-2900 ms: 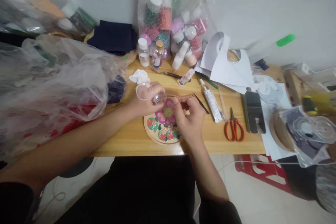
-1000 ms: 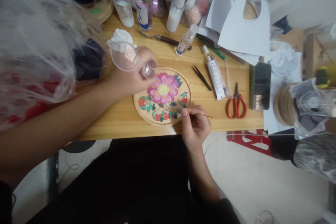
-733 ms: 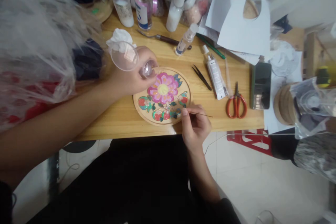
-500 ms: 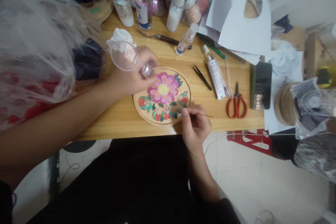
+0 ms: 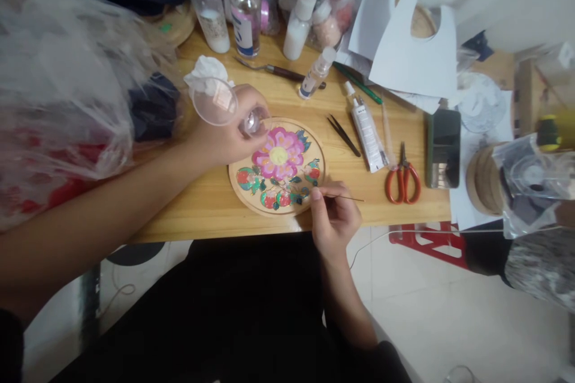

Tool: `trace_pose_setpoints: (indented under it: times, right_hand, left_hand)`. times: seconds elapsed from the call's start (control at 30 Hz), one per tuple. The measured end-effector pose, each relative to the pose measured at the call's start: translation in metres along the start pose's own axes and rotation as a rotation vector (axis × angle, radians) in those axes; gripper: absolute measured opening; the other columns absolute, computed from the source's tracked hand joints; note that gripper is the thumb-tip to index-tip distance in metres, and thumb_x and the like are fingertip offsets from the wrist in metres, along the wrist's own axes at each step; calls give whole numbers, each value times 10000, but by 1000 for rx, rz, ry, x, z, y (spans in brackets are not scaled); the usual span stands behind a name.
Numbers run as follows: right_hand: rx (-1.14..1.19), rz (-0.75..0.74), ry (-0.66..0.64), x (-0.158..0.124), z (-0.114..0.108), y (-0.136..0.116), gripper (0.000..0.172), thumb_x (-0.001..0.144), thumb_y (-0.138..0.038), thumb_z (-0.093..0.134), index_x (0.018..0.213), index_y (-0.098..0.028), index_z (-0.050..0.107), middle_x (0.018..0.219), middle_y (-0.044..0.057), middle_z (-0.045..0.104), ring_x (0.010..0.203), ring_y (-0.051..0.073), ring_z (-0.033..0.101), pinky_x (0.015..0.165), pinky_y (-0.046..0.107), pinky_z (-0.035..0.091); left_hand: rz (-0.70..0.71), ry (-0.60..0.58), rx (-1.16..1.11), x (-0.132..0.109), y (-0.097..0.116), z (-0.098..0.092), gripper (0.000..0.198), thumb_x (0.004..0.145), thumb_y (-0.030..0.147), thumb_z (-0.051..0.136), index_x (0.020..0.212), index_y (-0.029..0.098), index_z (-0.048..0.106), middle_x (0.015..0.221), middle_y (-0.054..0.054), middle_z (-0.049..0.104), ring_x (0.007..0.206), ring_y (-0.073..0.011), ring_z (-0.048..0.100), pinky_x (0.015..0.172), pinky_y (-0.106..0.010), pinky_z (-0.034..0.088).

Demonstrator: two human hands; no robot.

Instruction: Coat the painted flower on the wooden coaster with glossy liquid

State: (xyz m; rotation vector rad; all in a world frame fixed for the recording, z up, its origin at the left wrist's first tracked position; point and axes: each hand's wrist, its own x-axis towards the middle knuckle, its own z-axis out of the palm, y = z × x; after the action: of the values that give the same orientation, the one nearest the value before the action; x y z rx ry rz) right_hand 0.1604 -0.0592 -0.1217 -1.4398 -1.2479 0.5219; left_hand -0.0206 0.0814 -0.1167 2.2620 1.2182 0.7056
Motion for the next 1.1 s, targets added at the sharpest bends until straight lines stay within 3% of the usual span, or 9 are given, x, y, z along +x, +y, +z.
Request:
trace_pose_setpoints:
  times: [0.3,0.43,0.67,0.9,1.1]
  right_hand:
    - [38,60,87,8,1,-7,86,826,-233,683,758,-198,644,653,-28,588,603,106,541,571,262,424]
    - [5,-79,105,33,13,-21,66,831,-228,685,778,-210,650,666,-23,598,631,114,556,594,271,440]
    - [-295,-406,-119,72,42,-41,94,859,-183,629,769,-212,620,680,-13,620,631,125,542,589,287,431]
    - [-383,-421,-129,78,42,-37,129,870,-208,613,742,-203,595,643,-14,587,607,122,518,564,274,414]
    - [-475,-539,-103,80,41,-38,130,872,-176,606,751,-206,570,626,-21,560,604,126,511,566,274,406]
  left_hand:
    - [40,29,-7,-1,-2,1,105,789,200,578,891,176,584,893,-42,632,873,-182,592,736,-305,420]
    - [61,26,-13,-1,-2,-1,106,773,198,595,875,172,586,866,-30,636,822,-160,588,723,-288,421]
    - [91,34,-31,-2,-1,-5,33,787,183,586,818,185,596,814,-20,626,777,-149,594,689,-269,435]
    - [86,26,-6,-1,-1,-4,86,777,187,595,861,179,613,832,-32,641,778,-158,603,679,-273,446]
    - [78,30,-3,-2,0,-4,75,779,180,589,847,175,620,826,-28,636,783,-159,605,689,-273,442]
